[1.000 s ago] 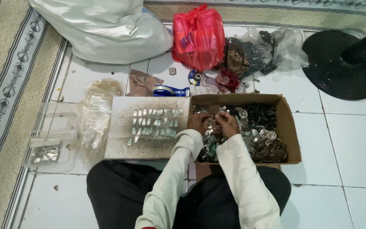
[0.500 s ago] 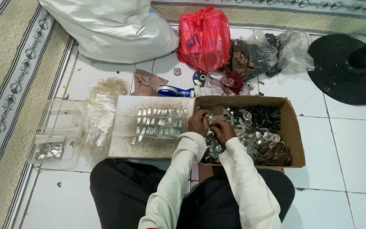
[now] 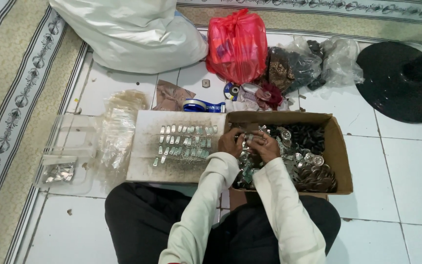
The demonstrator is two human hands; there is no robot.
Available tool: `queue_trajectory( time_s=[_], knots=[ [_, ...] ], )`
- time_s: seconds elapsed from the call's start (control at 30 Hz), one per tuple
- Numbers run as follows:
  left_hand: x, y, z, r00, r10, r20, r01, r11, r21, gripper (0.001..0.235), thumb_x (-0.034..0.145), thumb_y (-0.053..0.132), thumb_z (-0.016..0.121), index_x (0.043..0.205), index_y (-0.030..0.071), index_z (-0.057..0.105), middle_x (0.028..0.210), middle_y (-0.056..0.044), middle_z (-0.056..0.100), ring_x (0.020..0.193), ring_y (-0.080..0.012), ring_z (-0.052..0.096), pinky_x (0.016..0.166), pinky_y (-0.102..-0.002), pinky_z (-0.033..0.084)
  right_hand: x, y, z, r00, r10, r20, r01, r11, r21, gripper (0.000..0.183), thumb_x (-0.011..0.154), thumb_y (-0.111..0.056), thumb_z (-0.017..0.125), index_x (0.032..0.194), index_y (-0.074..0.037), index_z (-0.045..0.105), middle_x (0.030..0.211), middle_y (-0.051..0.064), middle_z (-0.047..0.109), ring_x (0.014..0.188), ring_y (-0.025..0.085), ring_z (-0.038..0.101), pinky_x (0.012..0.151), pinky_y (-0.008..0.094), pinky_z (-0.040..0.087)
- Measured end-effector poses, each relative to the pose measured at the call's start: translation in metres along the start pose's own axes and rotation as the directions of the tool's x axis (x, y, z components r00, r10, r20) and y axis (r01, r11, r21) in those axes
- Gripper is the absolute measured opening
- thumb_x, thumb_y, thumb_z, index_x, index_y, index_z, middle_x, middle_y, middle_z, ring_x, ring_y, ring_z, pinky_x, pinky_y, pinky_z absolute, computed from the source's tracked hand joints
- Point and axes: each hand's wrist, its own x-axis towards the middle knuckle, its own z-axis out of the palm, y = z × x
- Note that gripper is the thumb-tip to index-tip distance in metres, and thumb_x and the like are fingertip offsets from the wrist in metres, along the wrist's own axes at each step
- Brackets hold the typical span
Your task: The person sits on the floor and repeatedly picks small metal pieces from a cardboard box, then places them onto a white board. The person continues this process throughout the clip, organizing the pieces into rows on the board.
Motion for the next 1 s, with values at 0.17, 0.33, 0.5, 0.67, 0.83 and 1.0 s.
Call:
queue_trajectory(
  time_s=[0.17,0.33,0.5,0.67,0.83,1.0],
  knots=[
    [-0.002,0.000,0.002,1.000,0.001,-0.027,-0.001,1.000,-0.011,0.011,0.092,0.019,0.073,0.102,0.023,0.073,0.089,-0.006,0.079,0.088,-0.0305,0.077,0.077,-0.045,0.063,-0.003,-0.004,0.002,1.000,-0.001,-0.012,0.001,1.000,0.010,0.037,0.092,-0.017,0.081,0.126,-0.008,0.069,0.106,0.012,0.077,0.090,0.023,0.075,0.075,0.040,0.068],
    [-0.002,0.007,-0.002,0.995,0.042,-0.093,-0.045,0.998,-0.035,0.008,0.094,0.015,0.070,0.101,0.016,0.071,0.086,-0.012,0.078,0.081,-0.0343,0.077,0.069,-0.045,0.063,0.005,0.003,-0.010,0.993,-0.006,-0.118,-0.025,0.967,-0.254,0.040,0.097,-0.027,0.072,0.133,-0.011,0.064,0.086,0.021,0.076,0.064,0.025,0.075,0.053,0.033,0.066],
    [-0.001,0.004,0.000,0.990,0.085,-0.114,-0.088,0.996,-0.021,0.007,0.094,0.012,0.070,0.101,0.012,0.070,0.083,-0.014,0.076,0.079,-0.0344,0.077,0.063,-0.042,0.063,-0.005,0.005,-0.008,0.964,-0.254,0.074,0.204,0.536,-0.819,0.035,0.096,-0.009,0.063,0.129,-0.017,0.073,0.115,0.021,0.074,0.110,0.046,0.068,0.088,0.056,0.059],
    [0.001,0.001,0.002,0.986,0.119,-0.115,-0.116,0.993,0.033,0.007,0.095,0.015,0.070,0.101,0.013,0.070,0.082,-0.013,0.075,0.078,-0.0327,0.076,0.065,-0.042,0.063,0.003,0.008,0.009,0.958,-0.183,0.219,0.232,0.051,-0.971,0.040,0.095,-0.009,0.065,0.129,-0.029,0.067,0.132,0.011,0.057,0.119,0.038,0.062,0.084,0.052,0.062],
    [-0.001,0.002,0.003,0.989,0.112,-0.097,-0.110,0.993,0.032,0.006,0.095,0.016,0.070,0.100,0.013,0.070,0.081,-0.012,0.074,0.077,-0.0314,0.076,0.066,-0.041,0.062,0.025,0.032,-0.007,0.963,-0.163,0.215,0.215,-0.023,-0.976,0.021,0.091,-0.017,0.069,0.113,-0.019,0.072,0.128,0.007,0.057,0.119,0.035,0.060,0.085,0.050,0.064],
    [-0.001,-0.004,0.006,0.991,0.104,-0.088,-0.102,0.994,0.026,0.006,0.093,0.014,0.071,0.099,0.013,0.069,0.079,-0.011,0.073,0.076,-0.0314,0.075,0.067,-0.042,0.062,0.020,0.032,-0.007,0.962,-0.175,0.208,0.204,-0.040,-0.978,0.023,0.096,-0.013,0.062,0.119,-0.015,0.067,0.109,0.010,0.064,0.104,0.034,0.068,0.072,0.048,0.064]
  ],
)
